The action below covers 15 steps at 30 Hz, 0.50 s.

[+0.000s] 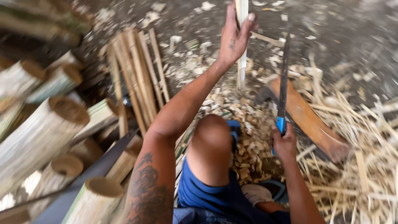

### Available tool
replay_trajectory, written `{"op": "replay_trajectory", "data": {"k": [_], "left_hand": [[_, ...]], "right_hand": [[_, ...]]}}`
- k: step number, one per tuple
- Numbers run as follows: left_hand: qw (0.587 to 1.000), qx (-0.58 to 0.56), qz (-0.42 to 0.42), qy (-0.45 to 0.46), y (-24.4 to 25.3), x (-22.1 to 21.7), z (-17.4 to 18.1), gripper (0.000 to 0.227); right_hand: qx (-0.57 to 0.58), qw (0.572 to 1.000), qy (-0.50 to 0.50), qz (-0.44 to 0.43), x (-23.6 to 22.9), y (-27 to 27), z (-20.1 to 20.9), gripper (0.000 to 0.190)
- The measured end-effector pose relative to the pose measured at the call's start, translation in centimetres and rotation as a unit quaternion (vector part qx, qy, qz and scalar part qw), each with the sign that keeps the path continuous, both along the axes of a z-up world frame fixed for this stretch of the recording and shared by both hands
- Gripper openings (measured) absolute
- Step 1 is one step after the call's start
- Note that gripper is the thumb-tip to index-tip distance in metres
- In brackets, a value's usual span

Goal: The person sits on the ground and uses a knife to shave thin strips from bamboo sticks, producing wood shavings. The person repeatedly picks up bamboo sticks, shaves them, and places them aside.

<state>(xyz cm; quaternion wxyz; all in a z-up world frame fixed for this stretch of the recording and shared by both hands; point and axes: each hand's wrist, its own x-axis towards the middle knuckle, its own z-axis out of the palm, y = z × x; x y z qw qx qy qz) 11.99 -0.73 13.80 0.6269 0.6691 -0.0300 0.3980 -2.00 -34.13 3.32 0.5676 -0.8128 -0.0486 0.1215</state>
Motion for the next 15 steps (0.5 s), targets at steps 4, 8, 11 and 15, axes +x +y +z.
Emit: {"op": "replay_trajectory", "data": {"k": [4, 8, 11, 15], "left_hand": [[0.981, -0.025, -0.161, -0.104, -9.8, 3.8, 4.8, 0.024], [0.960, -0.068, -0.252, -0.101, -18.6, 4.7, 6.7, 0.020], [0.948, -0.114, -0.281, -0.097, -22.4, 3.4, 7.1, 0.028], [0.946, -0.052, -0.304, -0.099, -24.7, 0.6, 5.9, 0.033]], "right_hand": [[0.079, 0.994, 0.001, -0.073, -1.2, -4.7, -0.4, 0.026], [0.051, 0.987, 0.015, -0.154, -2.9, -9.2, -0.1, 0.023], [0.046, 0.980, -0.004, -0.196, -4.2, -10.9, 0.5, 0.026], [-0.062, 0.987, -0.053, -0.136, -5.9, -12.8, 2.3, 0.041]]}}
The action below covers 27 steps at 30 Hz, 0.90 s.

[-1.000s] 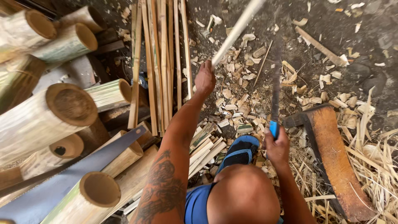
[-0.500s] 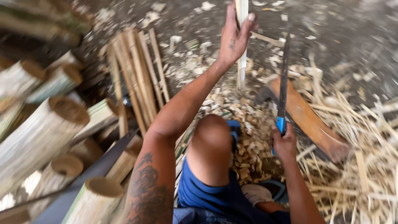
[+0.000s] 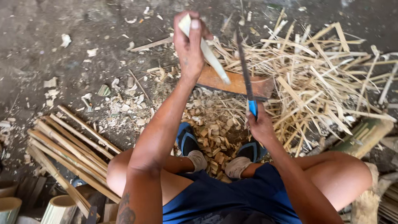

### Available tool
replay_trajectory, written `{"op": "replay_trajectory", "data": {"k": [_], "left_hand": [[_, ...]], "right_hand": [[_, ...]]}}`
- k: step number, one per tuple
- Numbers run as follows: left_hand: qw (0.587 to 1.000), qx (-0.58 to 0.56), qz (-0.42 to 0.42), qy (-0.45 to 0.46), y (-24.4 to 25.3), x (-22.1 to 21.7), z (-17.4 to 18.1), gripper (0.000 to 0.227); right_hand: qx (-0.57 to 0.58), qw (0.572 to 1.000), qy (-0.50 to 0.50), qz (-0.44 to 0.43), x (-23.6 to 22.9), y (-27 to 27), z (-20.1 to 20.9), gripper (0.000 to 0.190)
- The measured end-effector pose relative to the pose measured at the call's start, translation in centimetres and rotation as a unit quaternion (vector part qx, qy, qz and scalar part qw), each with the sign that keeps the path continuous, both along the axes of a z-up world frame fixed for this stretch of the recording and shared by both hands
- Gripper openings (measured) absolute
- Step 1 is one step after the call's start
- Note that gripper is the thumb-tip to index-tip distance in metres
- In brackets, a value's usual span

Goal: The person sits on the ground and uses a knife to shave thin strips from bamboo sticks, producing wood shavings. The person repeatedly picks up bamboo sticks, shaves them, and places them aside.

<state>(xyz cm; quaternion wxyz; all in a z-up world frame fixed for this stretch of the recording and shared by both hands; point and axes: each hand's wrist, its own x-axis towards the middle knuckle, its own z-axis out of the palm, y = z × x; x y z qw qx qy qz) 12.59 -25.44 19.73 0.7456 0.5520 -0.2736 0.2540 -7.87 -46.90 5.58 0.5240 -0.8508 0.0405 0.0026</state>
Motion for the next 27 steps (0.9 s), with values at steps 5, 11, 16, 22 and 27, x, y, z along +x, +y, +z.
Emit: {"op": "replay_trajectory", "data": {"k": [5, 11, 16, 22, 27], "left_hand": [[0.998, -0.039, 0.027, -0.038, -1.3, -2.4, -2.0, 0.027], [0.997, -0.012, 0.018, -0.068, -0.5, -4.2, -2.2, 0.016], [0.997, -0.035, 0.049, -0.047, -1.8, -5.7, -2.3, 0.025], [0.996, -0.062, 0.057, -0.004, -2.8, -6.4, -1.4, 0.038], [0.997, -0.053, 0.060, -0.023, -3.3, -6.1, -1.8, 0.041]], "right_hand": [[-0.112, 0.987, 0.112, -0.010, 0.2, 0.6, 3.7, 0.036], [-0.083, 0.996, 0.011, 0.010, -0.4, 1.8, 8.4, 0.038], [-0.032, 0.975, -0.214, 0.044, 0.9, 3.5, 8.8, 0.026], [-0.097, 0.990, -0.045, 0.096, 3.6, 3.5, 8.7, 0.021], [-0.052, 0.969, -0.237, 0.043, 2.0, 3.2, 8.3, 0.024]]}}
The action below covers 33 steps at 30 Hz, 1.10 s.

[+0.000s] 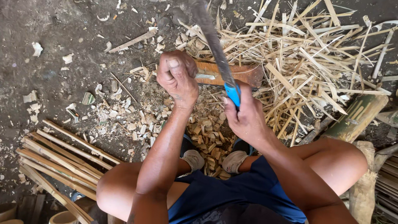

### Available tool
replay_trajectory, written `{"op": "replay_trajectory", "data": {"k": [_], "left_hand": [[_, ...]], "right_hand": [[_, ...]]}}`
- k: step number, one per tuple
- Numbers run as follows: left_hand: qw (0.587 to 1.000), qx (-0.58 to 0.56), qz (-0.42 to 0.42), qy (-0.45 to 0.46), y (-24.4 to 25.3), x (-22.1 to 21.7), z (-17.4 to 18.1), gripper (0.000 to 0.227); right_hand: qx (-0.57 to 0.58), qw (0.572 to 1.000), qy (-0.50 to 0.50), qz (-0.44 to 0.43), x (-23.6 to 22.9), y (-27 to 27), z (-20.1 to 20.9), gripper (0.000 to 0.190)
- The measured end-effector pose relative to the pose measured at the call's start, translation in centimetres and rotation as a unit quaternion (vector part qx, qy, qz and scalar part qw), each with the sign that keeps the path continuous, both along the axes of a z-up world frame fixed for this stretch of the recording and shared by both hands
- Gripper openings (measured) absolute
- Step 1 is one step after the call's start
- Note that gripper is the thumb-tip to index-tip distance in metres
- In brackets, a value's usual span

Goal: The person sits on the ground and uses a knife to shave thin strips from bamboo sticks, producing wood shavings. The person repeatedly picks up bamboo sticks, shaves them, and places them aside.

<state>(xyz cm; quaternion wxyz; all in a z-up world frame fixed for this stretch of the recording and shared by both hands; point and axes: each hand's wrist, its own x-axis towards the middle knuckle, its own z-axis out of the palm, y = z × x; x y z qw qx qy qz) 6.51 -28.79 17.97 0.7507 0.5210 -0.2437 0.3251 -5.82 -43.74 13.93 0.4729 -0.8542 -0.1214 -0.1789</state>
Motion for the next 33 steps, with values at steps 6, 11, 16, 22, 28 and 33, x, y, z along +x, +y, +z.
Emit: {"op": "replay_trajectory", "data": {"k": [6, 11, 16, 22, 28, 33], "left_hand": [[1.000, 0.009, 0.000, -0.005, -1.0, -0.2, 0.0, 0.042], [0.999, 0.020, 0.023, -0.007, -1.0, -0.2, 0.5, 0.042], [0.999, 0.027, 0.024, 0.000, -1.5, 0.2, 0.5, 0.043], [0.999, 0.018, 0.030, -0.005, 0.0, 1.7, 1.2, 0.046], [1.000, -0.002, -0.006, 0.020, 0.4, 0.3, -0.1, 0.047], [1.000, 0.013, 0.027, -0.001, -0.3, 0.5, 1.9, 0.047]], "right_hand": [[-0.098, 0.961, 0.258, 0.025, 3.1, 0.4, 0.3, 0.023], [-0.035, 0.985, 0.167, -0.003, 0.0, 0.0, 1.5, 0.029], [-0.120, 0.980, 0.155, -0.028, 2.5, 0.7, 0.4, 0.023], [0.006, 0.933, 0.361, 0.006, 4.0, 1.0, -2.4, 0.019], [-0.056, 0.960, 0.275, -0.008, 2.6, 1.4, -2.4, 0.025], [-0.106, 0.961, 0.255, 0.005, 3.5, 1.1, -2.7, 0.025]]}}
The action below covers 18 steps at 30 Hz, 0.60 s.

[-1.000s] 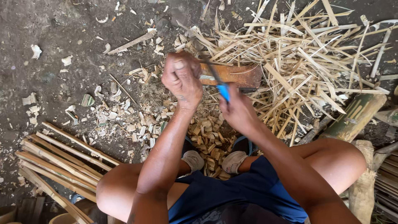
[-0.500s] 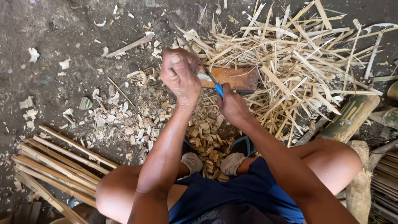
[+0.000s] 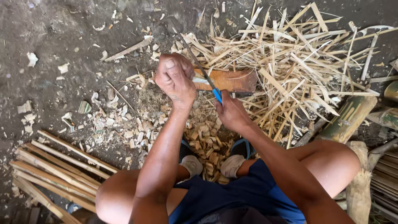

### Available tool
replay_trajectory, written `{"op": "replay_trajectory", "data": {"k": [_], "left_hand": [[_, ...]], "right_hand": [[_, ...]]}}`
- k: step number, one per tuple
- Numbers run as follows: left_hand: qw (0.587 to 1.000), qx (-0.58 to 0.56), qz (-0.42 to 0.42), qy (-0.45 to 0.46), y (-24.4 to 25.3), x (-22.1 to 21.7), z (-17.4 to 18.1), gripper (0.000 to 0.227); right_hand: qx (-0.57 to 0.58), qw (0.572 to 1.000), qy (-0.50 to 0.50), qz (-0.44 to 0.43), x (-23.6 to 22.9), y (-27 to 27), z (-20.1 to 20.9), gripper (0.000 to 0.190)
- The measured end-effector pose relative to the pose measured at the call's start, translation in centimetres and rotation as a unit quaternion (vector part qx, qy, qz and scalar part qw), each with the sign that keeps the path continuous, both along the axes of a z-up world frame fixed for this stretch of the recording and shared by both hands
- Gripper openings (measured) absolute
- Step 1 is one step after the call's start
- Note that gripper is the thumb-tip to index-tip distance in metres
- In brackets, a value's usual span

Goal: The person sits on the ground and uses a knife to shave thin strips from bamboo sticks, producing wood shavings. The person repeatedly picks up bamboo sticks, shaves them, and places them aside.

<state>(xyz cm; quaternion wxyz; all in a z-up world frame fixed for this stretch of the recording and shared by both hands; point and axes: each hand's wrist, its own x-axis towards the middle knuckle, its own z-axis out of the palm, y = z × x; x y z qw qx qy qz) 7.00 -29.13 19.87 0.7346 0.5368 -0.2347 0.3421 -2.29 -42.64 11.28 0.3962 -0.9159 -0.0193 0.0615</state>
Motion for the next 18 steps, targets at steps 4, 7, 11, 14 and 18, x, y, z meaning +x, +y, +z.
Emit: {"op": "replay_trajectory", "data": {"k": [4, 7, 11, 14, 18], "left_hand": [[1.000, 0.008, -0.009, 0.017, -1.0, -0.6, -1.7, 0.044], [0.999, 0.027, 0.008, -0.014, -1.0, 1.0, -1.3, 0.045], [1.000, 0.020, 0.015, -0.006, 0.0, 1.5, -1.2, 0.045], [1.000, 0.006, -0.011, 0.011, 0.3, 1.1, -1.4, 0.045], [1.000, -0.002, -0.005, 0.011, 0.4, 1.0, -1.8, 0.047]], "right_hand": [[-0.038, 0.992, -0.112, -0.046, -1.1, 0.1, -5.5, 0.025], [-0.022, 0.997, -0.034, -0.066, 1.3, -0.2, -7.0, 0.032], [0.260, 0.951, 0.127, -0.104, 1.2, -0.6, -6.0, 0.033], [0.075, 0.984, -0.154, -0.051, -0.8, 0.2, -5.3, 0.033], [0.014, 0.988, -0.145, -0.057, -0.2, 1.5, -6.6, 0.030]]}}
